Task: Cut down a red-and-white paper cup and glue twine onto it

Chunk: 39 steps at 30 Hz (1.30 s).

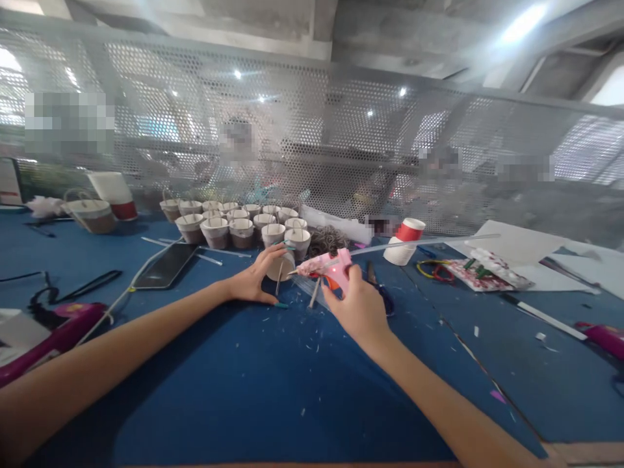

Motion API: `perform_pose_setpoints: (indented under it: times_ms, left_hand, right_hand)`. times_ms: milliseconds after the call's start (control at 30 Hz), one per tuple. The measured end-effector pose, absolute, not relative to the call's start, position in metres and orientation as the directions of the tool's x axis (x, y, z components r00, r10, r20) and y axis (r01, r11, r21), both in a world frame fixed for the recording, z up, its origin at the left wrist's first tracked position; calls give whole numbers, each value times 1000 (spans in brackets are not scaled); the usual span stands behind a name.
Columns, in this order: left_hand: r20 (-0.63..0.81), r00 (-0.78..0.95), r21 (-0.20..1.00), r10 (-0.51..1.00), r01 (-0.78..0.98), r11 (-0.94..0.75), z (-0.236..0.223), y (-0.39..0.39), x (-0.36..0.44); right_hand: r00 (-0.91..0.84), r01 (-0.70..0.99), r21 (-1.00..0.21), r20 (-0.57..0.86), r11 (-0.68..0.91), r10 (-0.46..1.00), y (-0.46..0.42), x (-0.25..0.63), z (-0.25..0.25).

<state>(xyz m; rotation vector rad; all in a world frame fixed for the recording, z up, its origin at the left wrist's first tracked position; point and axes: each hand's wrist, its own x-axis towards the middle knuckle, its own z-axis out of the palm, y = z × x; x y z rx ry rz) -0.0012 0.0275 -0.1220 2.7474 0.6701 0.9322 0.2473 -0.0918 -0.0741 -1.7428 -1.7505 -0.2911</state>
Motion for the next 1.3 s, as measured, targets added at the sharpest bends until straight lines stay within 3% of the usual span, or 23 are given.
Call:
perform_pose_setpoints:
  times_ms: [167, 600, 767, 1067, 1300]
  left_hand:
    - [541, 702, 263, 463, 382, -886, -117, 21, 0]
    - [534, 692, 303, 485, 379, -874, -114, 19, 1]
    - [523, 696, 320, 492, 374, -870, -117, 20, -1]
    - [544, 691, 272, 476, 391, -879, -118, 20, 5]
    - [562, 670, 299, 485, 383, -874, -118, 20, 10]
  right_hand:
    - [-42, 998, -8, 692, 66, 721, -73, 232, -95]
    - [-389, 921, 368, 843, 129, 373, -61, 234, -106]
    - [-390, 921, 371, 864, 122, 319, -65, 233, -108]
    - [-353, 932, 344, 785, 116, 509, -60, 222, -119]
    - [-359, 926, 361, 751, 111, 555, -60, 223, -122]
